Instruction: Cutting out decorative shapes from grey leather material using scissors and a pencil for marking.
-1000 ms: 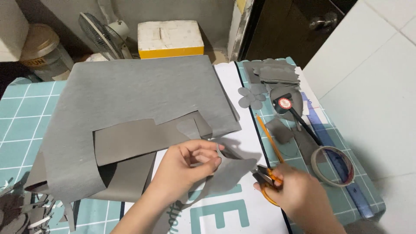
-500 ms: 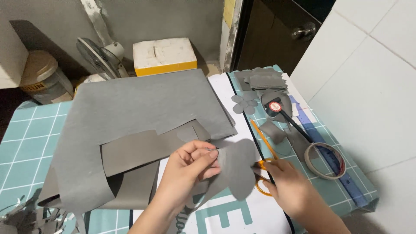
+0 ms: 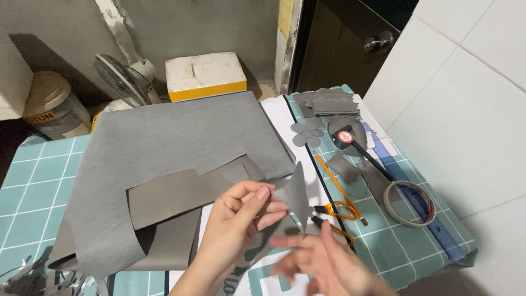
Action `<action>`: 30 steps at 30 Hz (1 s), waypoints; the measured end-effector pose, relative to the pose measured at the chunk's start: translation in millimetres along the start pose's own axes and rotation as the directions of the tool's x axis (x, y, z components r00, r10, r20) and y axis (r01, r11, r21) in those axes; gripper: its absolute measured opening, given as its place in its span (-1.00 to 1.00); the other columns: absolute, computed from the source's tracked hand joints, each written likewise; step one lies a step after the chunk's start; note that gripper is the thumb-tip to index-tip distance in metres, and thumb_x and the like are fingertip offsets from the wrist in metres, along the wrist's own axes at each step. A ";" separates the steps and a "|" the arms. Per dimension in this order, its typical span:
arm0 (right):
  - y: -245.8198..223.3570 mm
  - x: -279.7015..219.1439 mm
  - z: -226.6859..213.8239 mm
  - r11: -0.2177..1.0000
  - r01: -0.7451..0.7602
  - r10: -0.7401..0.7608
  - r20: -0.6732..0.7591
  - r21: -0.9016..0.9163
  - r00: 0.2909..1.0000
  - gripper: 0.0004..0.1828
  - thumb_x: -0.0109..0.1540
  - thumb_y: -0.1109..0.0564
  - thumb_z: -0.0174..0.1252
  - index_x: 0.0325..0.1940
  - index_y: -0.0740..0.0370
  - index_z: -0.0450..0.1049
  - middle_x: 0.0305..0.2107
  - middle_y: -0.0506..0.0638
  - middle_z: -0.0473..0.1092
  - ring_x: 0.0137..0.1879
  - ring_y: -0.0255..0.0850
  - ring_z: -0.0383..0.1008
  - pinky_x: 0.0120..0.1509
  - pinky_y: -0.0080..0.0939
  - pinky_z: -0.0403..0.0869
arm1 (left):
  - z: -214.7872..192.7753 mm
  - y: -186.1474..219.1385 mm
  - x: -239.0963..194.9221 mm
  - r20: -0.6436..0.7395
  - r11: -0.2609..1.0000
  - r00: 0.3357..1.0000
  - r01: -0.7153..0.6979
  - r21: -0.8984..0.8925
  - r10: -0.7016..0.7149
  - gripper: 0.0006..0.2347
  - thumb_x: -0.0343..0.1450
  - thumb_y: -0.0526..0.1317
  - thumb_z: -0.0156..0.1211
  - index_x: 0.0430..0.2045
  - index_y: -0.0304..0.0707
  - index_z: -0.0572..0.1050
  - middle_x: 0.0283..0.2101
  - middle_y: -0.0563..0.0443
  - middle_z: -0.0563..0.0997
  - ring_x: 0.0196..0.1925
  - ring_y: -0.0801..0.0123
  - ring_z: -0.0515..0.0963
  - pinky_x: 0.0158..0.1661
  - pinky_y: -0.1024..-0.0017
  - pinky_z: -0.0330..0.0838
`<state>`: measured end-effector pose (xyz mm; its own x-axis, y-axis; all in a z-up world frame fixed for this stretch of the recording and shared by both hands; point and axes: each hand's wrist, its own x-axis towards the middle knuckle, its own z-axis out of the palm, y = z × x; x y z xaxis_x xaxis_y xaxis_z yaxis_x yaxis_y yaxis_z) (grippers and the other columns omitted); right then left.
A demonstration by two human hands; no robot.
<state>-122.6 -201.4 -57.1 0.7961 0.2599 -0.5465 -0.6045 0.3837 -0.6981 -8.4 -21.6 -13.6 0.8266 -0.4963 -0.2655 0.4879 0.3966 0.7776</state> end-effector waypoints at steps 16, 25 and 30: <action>-109.9 -0.1 26.2 0.707 0.274 -0.560 -0.280 -0.651 0.780 -0.79 0.26 0.12 0.17 -0.24 0.33 0.61 -0.58 0.05 0.49 -0.47 -0.20 0.48 -0.21 -0.26 0.42 | -10.9 24.3 7.2 -0.022 0.943 0.993 -0.101 0.316 0.114 -0.63 0.38 -0.18 0.17 0.07 -0.27 0.54 -0.09 -0.07 0.69 -0.05 0.39 0.64 0.03 0.36 0.60; -117.2 62.9 21.9 0.617 0.275 -0.555 -0.160 -0.737 0.816 -0.71 0.25 -0.02 0.19 -0.01 0.11 0.56 -0.26 -0.06 0.67 -0.16 -0.31 0.59 0.05 -0.34 0.49 | -35.1 17.8 33.3 -0.363 0.946 0.885 -0.212 0.245 0.292 -0.83 0.37 -0.35 0.32 -0.22 -0.36 0.52 -0.37 -0.16 0.67 -0.41 0.24 0.63 -0.33 0.26 0.66; -99.3 69.7 14.9 0.049 0.264 -0.484 0.208 -0.963 0.850 -0.66 0.10 0.09 0.19 -0.12 -0.30 0.67 -0.25 -0.29 0.39 -0.33 -0.34 0.42 -0.03 -0.31 0.35 | -40.5 21.0 35.4 -0.417 0.926 0.827 -0.343 0.156 0.376 -0.96 0.46 -0.33 0.15 -0.34 -0.24 0.42 -0.67 0.14 0.14 -0.57 0.51 0.21 -0.21 0.30 0.67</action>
<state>-6.7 -208.2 -19.1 0.9752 0.2192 -0.0304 0.1528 -0.7663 -0.6241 42.6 0.4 -29.8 0.9845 0.0604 -0.1645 0.1248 0.4175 0.9001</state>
